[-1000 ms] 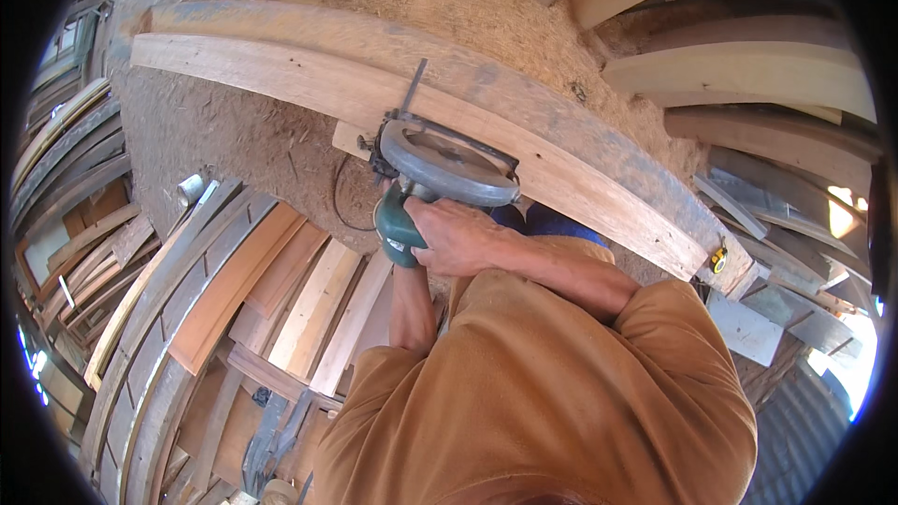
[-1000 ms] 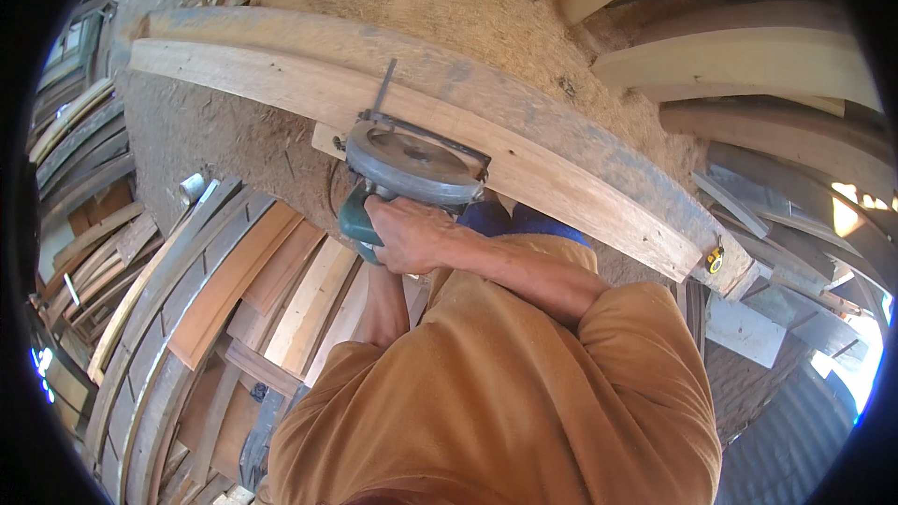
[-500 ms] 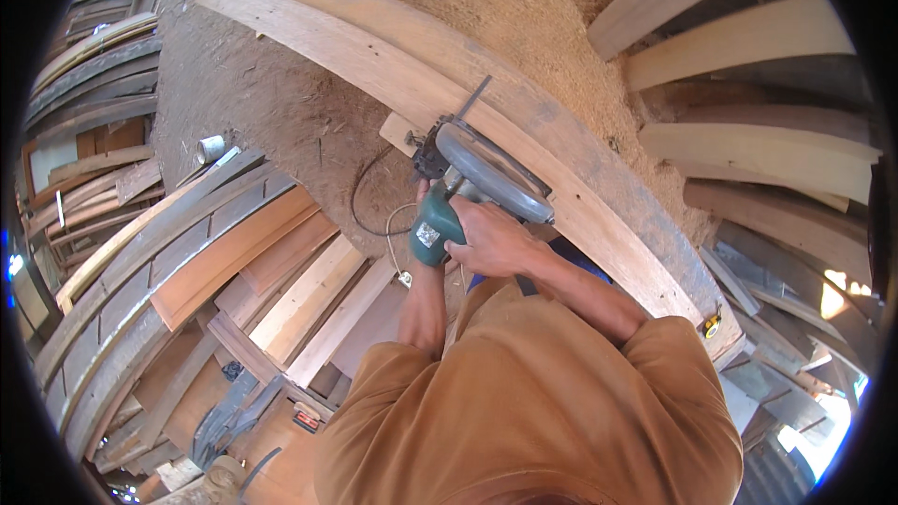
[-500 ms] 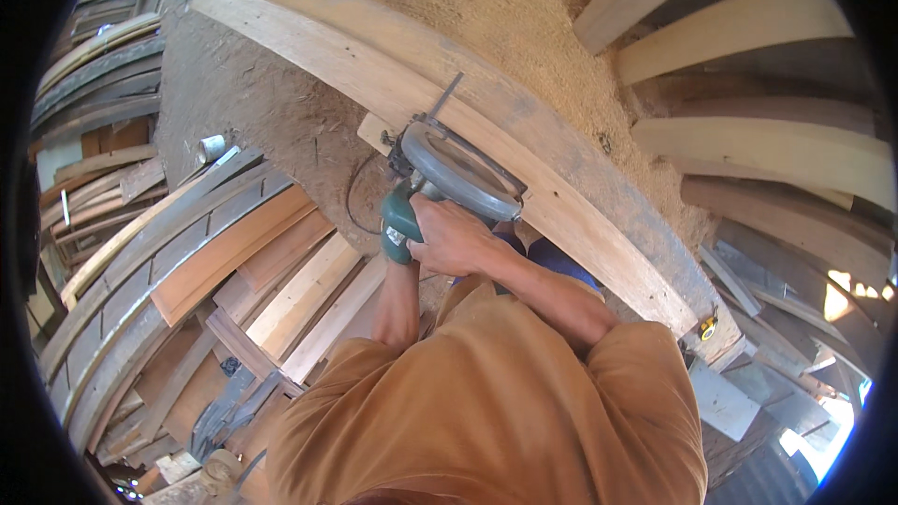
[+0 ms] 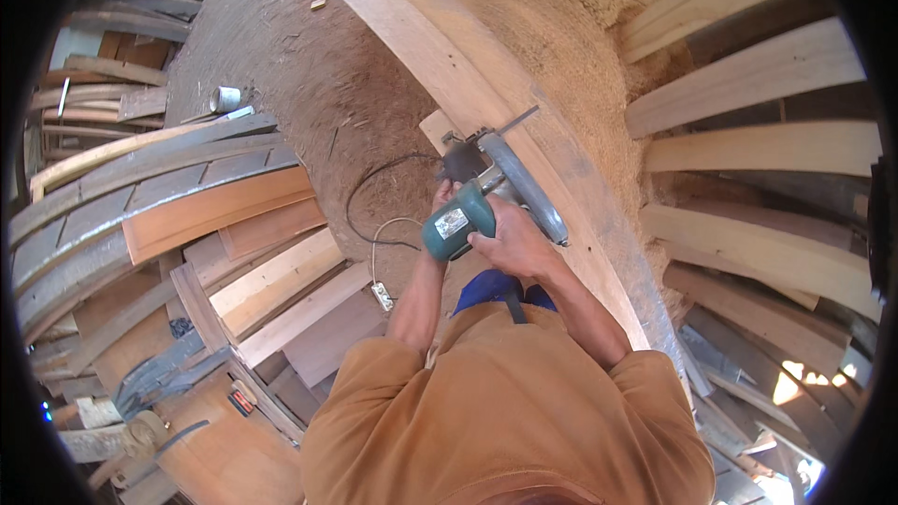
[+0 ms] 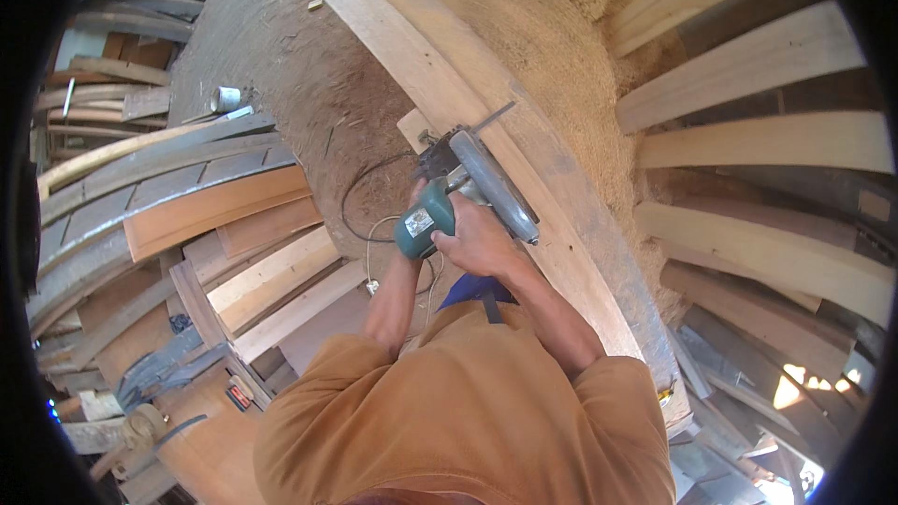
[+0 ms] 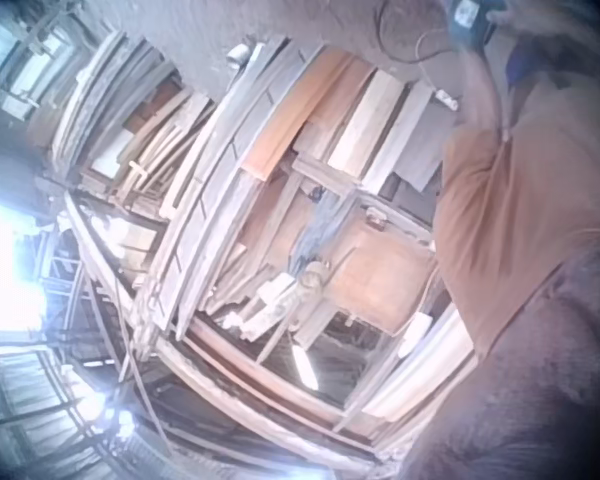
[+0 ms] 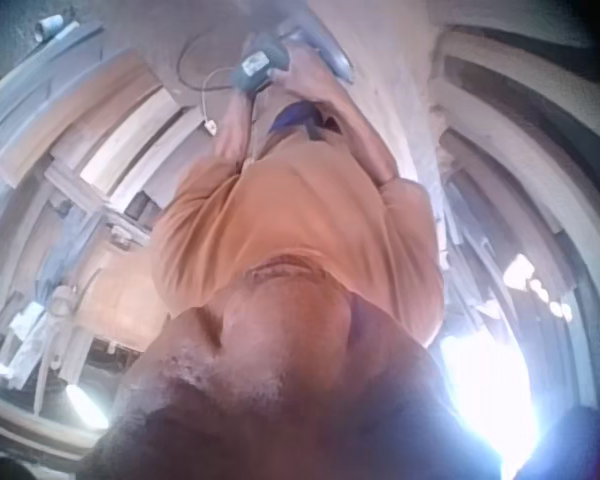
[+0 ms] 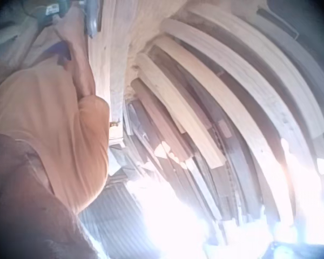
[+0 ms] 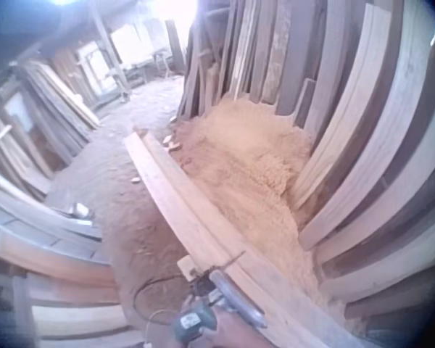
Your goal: The person measures and marks a large wooden board before using a circular saw to cut a small section from its end. They then place the cut block aside and pick it up to show it.
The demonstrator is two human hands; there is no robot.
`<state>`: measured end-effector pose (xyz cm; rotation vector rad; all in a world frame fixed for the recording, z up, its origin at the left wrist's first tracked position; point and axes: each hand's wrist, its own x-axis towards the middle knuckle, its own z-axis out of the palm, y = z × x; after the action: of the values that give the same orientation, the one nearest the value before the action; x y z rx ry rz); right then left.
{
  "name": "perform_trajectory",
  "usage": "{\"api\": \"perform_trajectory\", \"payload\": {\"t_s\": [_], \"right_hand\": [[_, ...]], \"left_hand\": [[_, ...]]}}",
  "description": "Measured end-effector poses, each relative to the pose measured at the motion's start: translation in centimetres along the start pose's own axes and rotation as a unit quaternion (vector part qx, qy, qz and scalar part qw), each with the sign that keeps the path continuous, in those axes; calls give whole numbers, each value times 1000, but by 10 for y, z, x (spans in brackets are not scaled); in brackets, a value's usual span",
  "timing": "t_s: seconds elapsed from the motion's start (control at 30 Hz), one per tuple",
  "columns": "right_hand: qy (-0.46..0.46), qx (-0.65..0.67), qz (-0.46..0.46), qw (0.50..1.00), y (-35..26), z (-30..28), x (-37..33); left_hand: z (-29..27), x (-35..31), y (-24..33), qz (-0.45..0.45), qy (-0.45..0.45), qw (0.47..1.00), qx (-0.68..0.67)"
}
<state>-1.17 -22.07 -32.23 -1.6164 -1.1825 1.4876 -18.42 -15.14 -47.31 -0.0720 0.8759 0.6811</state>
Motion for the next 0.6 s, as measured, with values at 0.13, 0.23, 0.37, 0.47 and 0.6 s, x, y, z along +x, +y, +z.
{"api": "perform_trajectory", "payload": {"t_s": [0.13,0.23,0.37,0.47,0.6], "right_hand": [[-8,-2,3,1000,-11,1,8],[-3,12,-22,1000,-19,0,12],[12,30,-25,999,-31,1,20],[16,45,-35,998,-38,1,26],[2,57,-26,998,-43,0,35]], "left_hand": [[-61,51,8,-11,-94,996,-5],[-70,60,14,6,-162,987,-19],[-55,62,19,32,-158,986,-27],[-40,61,23,53,-112,992,-21],[-36,63,29,94,-101,990,30]]}}
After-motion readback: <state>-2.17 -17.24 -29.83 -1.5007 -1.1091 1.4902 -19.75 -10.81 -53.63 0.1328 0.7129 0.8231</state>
